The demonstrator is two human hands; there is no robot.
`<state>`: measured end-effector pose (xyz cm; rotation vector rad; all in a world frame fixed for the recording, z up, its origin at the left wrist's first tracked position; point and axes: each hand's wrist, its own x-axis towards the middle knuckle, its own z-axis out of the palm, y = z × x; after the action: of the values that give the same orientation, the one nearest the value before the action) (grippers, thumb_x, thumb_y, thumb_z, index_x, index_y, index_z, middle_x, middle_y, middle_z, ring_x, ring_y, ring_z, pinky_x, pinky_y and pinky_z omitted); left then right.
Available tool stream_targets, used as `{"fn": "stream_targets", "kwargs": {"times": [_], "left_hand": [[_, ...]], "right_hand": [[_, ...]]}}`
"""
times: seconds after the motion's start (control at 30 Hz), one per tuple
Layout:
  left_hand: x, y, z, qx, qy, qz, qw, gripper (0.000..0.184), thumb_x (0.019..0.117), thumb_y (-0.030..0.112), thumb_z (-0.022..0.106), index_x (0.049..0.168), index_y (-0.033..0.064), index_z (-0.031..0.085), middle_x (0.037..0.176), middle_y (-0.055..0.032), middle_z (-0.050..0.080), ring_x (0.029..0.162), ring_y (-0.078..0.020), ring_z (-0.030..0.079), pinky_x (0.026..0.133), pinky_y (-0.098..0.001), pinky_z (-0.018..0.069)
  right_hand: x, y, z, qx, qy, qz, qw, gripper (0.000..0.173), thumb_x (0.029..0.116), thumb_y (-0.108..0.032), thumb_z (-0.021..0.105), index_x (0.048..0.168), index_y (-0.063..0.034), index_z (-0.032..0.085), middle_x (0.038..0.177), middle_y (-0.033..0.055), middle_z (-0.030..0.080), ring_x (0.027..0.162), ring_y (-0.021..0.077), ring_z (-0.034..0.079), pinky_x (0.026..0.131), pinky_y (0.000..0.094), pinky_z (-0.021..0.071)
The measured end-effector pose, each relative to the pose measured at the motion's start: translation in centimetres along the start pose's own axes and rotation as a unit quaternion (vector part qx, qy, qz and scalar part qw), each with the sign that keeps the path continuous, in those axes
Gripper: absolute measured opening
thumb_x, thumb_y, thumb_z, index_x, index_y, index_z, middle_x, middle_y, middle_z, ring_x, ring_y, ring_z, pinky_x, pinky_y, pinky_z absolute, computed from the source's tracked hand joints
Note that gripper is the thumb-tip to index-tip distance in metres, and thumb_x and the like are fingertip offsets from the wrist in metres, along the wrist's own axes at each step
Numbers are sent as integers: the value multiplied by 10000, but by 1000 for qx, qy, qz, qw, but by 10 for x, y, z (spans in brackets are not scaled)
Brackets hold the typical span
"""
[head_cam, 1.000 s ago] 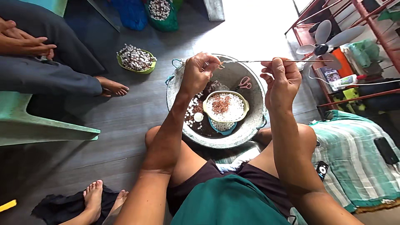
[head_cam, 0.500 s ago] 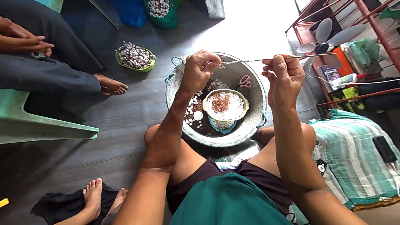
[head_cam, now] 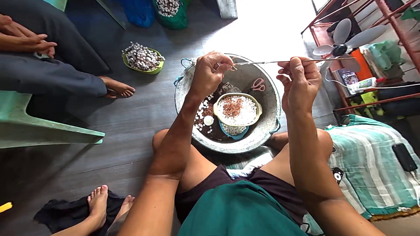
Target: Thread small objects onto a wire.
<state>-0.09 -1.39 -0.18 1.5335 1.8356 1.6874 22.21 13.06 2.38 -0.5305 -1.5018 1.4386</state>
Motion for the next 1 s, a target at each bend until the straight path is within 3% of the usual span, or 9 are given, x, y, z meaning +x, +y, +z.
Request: {"fn": "stream_targets", "kwargs": {"times": [1.0], "left_hand": [[1, -1, 1, -6, -1, -7, 1000, 98, 974, 90, 668, 1010, 81, 758, 918, -21, 671, 642, -54, 586, 580, -210, 516]], "right_hand": [[0, -6, 4, -19, 9, -19, 1000, 162, 1080, -104, 498, 1068, -32, 642, 984, 96, 751, 854, 183, 721, 729, 319, 601]]}}
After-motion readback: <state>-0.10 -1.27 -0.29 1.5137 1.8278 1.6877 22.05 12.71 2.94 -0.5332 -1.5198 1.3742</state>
